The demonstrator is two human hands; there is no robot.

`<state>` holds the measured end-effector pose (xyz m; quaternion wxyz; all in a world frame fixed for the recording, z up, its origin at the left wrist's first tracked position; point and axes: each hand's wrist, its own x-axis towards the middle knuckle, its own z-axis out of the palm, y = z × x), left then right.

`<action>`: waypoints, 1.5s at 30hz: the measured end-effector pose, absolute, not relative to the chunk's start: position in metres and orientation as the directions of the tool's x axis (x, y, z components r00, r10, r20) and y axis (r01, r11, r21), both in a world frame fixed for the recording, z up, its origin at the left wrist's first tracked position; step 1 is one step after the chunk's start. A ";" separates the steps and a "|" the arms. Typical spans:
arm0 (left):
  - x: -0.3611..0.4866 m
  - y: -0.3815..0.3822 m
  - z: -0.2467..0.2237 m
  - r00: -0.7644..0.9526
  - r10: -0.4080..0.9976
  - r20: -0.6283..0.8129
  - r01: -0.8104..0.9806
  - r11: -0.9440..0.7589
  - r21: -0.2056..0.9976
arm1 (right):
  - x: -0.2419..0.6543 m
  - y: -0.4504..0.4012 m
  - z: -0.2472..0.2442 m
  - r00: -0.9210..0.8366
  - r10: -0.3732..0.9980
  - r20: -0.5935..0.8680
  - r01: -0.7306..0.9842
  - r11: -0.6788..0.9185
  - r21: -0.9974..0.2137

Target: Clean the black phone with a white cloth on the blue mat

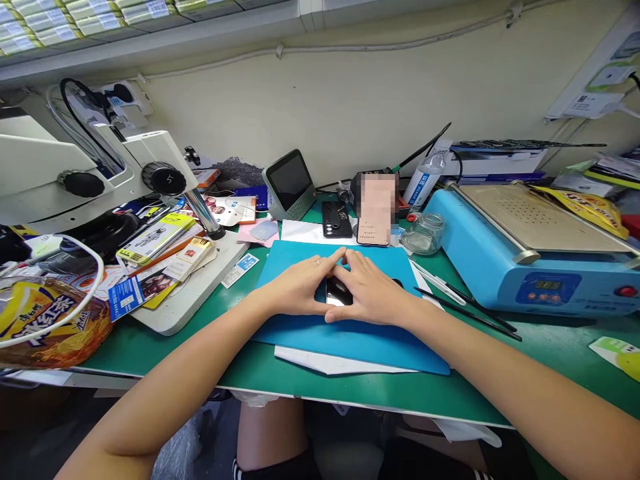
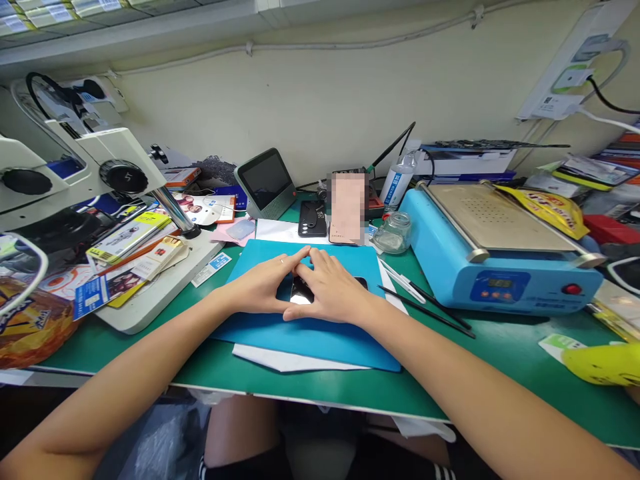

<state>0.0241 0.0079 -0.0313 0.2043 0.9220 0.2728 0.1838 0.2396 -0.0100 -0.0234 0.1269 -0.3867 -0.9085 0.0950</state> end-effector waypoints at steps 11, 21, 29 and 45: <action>0.025 0.006 -0.025 0.752 0.619 0.227 0.475 -0.748 0.464 | 0.249 -0.010 -0.014 -0.706 0.660 0.258 0.635 0.751 -0.183; 0.026 0.006 -0.019 0.703 0.686 0.186 0.566 -0.699 0.438 | 0.269 -0.005 -0.001 -0.733 0.567 0.377 0.621 0.783 0.029; 0.026 0.009 -0.023 0.584 0.769 0.260 0.619 -0.629 0.471 | 0.265 -0.007 -0.001 -0.629 0.614 0.476 0.721 0.690 0.062; 0.025 0.013 -0.028 0.419 0.864 0.278 0.604 -0.494 0.626 | 0.263 -0.002 -0.014 -0.488 0.738 0.467 0.840 0.542 0.022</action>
